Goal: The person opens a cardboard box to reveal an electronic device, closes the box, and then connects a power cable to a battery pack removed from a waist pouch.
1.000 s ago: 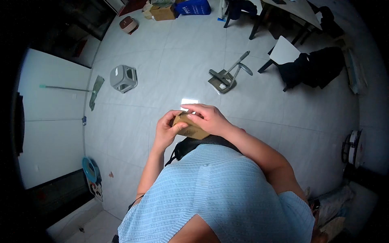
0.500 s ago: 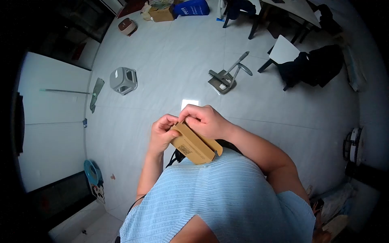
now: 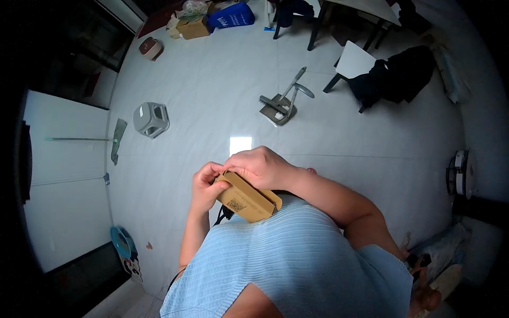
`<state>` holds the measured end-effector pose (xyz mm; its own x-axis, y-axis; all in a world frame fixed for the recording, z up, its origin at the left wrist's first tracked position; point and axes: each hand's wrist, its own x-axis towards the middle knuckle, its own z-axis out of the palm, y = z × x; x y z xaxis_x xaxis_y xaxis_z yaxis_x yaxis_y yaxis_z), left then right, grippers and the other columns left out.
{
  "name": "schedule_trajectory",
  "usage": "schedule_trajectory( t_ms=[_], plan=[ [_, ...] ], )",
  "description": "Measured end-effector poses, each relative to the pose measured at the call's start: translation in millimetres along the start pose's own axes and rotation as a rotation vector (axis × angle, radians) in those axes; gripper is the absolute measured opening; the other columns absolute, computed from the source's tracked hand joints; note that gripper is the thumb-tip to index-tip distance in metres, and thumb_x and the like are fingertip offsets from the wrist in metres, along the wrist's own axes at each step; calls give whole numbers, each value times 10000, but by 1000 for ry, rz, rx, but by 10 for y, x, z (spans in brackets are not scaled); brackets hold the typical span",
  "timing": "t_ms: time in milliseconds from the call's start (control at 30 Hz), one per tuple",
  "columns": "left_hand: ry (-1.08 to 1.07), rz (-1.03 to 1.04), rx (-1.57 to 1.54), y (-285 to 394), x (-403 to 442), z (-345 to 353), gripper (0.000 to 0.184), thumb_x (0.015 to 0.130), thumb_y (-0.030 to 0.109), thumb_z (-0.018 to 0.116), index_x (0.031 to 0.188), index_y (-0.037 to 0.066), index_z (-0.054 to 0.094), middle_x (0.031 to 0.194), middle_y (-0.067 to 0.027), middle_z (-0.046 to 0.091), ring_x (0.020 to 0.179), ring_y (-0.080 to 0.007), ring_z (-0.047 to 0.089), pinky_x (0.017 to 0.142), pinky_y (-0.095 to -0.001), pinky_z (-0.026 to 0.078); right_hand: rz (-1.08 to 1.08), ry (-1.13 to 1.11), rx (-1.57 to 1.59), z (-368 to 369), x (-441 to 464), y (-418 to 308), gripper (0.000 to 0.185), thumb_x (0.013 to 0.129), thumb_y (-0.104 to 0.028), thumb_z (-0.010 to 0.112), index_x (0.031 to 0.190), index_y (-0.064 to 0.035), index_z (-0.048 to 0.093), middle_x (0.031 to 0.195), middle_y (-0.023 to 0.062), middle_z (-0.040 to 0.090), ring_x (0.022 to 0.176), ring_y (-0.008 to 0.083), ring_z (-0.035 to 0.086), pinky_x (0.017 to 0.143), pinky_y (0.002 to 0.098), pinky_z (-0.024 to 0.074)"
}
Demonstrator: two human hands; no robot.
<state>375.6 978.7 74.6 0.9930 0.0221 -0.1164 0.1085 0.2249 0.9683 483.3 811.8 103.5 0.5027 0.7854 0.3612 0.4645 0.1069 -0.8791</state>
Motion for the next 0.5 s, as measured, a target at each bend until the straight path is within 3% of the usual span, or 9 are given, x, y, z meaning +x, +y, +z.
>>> schedule_trajectory(
  t_ms=[133,200,333,400,500],
  plan=[
    [8,-39,-15,3,-21,30,255,763,98,703,968,18,574,897,-25,608,823,-86,562,725,-220,449,-125,-44,-264,25,-15,-47,280,774,-131,601,1043,-53,589,736,96,623,642,214,629,566,312,497],
    [25,-56,-7,-2,-34,44,250,770,93,697,971,19,569,899,-24,606,822,-84,560,726,-219,449,-78,-199,-609,26,-33,-178,367,745,-144,600,1098,-51,560,726,94,615,629,217,624,555,321,496],
    [37,7,-9,10,-79,43,254,778,88,688,984,17,558,913,-26,603,843,-85,558,736,-221,448,-21,-182,-495,44,-88,-226,387,784,-137,586,1153,-37,528,758,101,632,670,231,638,578,329,504],
    [49,24,-34,49,-92,42,258,779,93,688,987,16,557,916,-27,602,850,-86,557,738,-221,448,106,-25,-113,22,-126,-190,378,831,-134,557,1187,-20,502,799,113,645,713,247,648,614,339,513],
    [90,27,-25,59,-99,51,269,781,100,687,996,13,552,922,-28,602,859,-89,558,739,-223,448,90,-49,-70,33,-212,-66,378,862,-141,532,1213,-12,479,832,133,648,728,263,651,626,342,517]
  ],
)
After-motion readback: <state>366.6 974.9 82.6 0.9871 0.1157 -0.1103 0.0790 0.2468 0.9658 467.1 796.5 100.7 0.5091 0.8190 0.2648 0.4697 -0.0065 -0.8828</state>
